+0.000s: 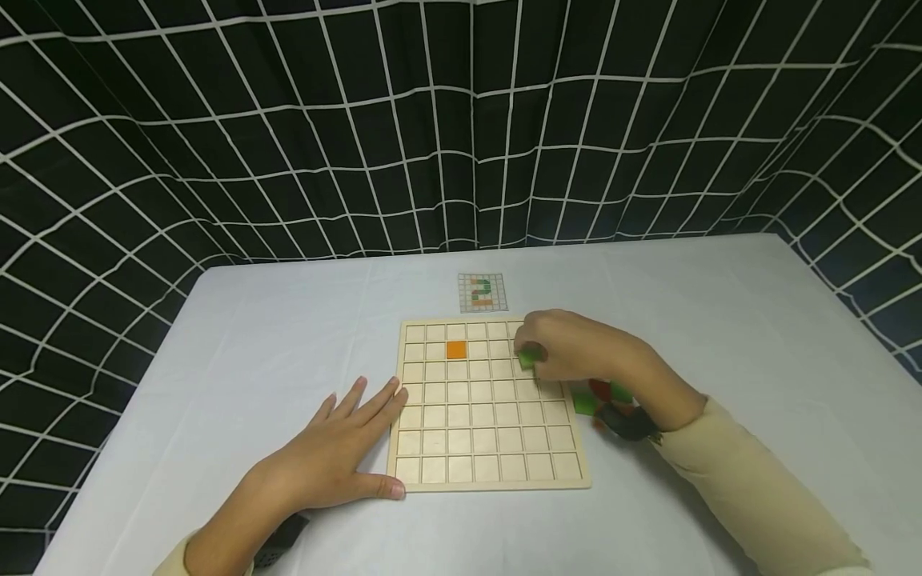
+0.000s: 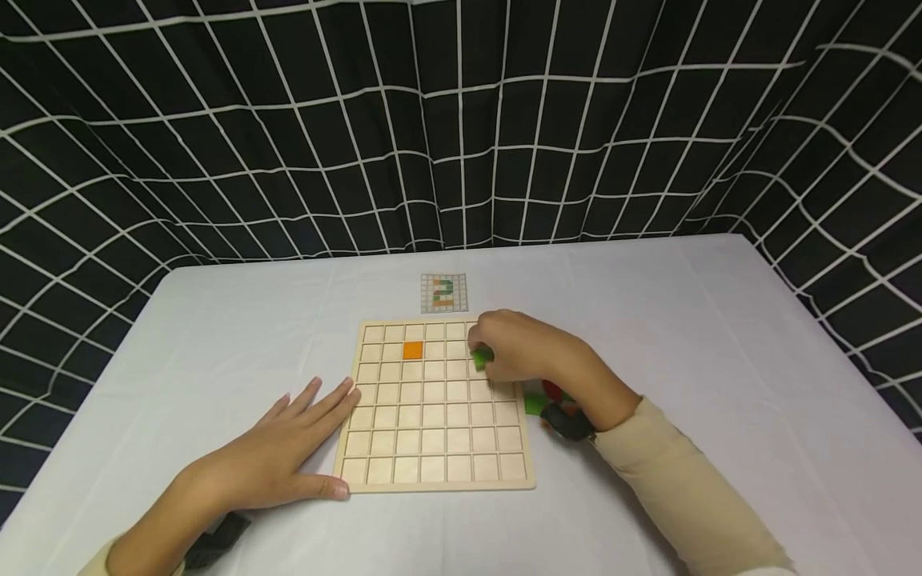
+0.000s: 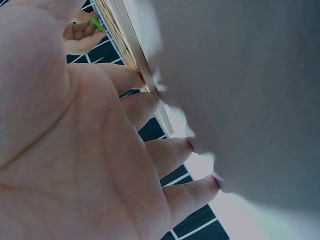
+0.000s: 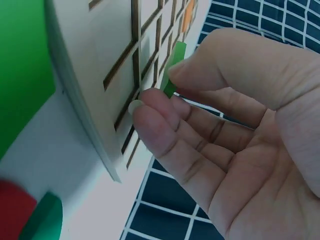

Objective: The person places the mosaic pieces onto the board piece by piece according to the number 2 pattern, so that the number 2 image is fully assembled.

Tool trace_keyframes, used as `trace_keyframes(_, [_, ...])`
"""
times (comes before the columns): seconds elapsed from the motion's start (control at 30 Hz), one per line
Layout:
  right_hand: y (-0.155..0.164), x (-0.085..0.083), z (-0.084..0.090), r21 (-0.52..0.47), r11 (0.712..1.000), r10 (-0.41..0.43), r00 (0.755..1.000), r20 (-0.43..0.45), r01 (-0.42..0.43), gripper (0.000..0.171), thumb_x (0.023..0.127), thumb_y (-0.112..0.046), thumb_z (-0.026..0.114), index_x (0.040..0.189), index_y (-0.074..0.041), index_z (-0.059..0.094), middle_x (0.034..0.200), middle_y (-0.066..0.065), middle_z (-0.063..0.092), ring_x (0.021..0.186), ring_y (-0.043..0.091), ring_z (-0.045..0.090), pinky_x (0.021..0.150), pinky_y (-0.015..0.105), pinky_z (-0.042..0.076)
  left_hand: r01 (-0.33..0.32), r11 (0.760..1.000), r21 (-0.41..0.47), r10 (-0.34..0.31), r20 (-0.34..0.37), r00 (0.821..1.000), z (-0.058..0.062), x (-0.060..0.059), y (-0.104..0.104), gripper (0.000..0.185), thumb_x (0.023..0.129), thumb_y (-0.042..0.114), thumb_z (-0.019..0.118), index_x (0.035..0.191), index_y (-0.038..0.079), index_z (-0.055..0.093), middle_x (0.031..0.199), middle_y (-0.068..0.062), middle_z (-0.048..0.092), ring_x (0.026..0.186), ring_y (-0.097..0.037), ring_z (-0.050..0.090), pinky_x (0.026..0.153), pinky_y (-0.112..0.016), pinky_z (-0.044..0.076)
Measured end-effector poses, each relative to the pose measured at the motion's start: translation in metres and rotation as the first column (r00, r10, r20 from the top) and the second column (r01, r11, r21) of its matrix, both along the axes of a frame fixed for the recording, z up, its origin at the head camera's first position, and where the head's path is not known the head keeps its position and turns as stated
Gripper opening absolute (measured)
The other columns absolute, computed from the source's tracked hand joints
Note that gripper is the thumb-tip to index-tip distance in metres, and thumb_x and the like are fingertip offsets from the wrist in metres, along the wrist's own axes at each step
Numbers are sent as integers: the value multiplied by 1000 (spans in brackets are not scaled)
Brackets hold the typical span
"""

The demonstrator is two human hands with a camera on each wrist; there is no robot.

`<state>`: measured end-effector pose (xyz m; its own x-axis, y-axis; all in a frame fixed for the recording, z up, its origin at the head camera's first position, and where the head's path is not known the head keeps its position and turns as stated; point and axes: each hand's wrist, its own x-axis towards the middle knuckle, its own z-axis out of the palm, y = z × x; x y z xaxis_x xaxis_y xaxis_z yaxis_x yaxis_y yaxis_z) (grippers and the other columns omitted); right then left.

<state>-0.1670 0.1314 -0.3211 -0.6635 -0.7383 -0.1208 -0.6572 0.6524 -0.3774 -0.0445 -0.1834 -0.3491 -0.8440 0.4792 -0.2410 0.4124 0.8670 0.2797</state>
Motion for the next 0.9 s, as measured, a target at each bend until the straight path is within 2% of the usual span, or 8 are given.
trace_keyframes(0.4, [-17, -7, -6, -33, 998, -48, 999, -2, 48, 32, 68, 4, 62, 95, -13, 67, 91, -5, 59, 80, 13, 48, 73, 27, 42, -1, 1000, -9, 1, -1, 1000, 1, 0, 0, 101, 67, 76, 47, 146, 22, 13, 150, 8, 3, 135, -30, -2, 102, -56, 11])
trace_keyframes(0.7, [-26, -11, -10, -77, 997, 9, 999, -49, -12, 23, 70, 4, 59, 82, -14, 66, 80, -5, 58, 76, 12, 48, 72, 26, 42, 4, 1000, -17, -5, -12, 1000, -1, 0, 1, 101, 67, 77, 46, 146, 22, 13, 150, 8, 3, 135, -30, -2, 102, -56, 12])
trace_keyframes(0.9, [-32, -12, -12, -101, 992, 60, 994, -93, -69, 20, 70, 4, 58, 74, -14, 64, 70, -5, 51, 70, 12, 44, 65, 27, 40, 3, 1000, -15, -3, -17, 1000, -1, 0, 1, 102, 67, 77, 46, 146, 22, 14, 150, 8, 4, 135, -30, -1, 102, -57, 12])
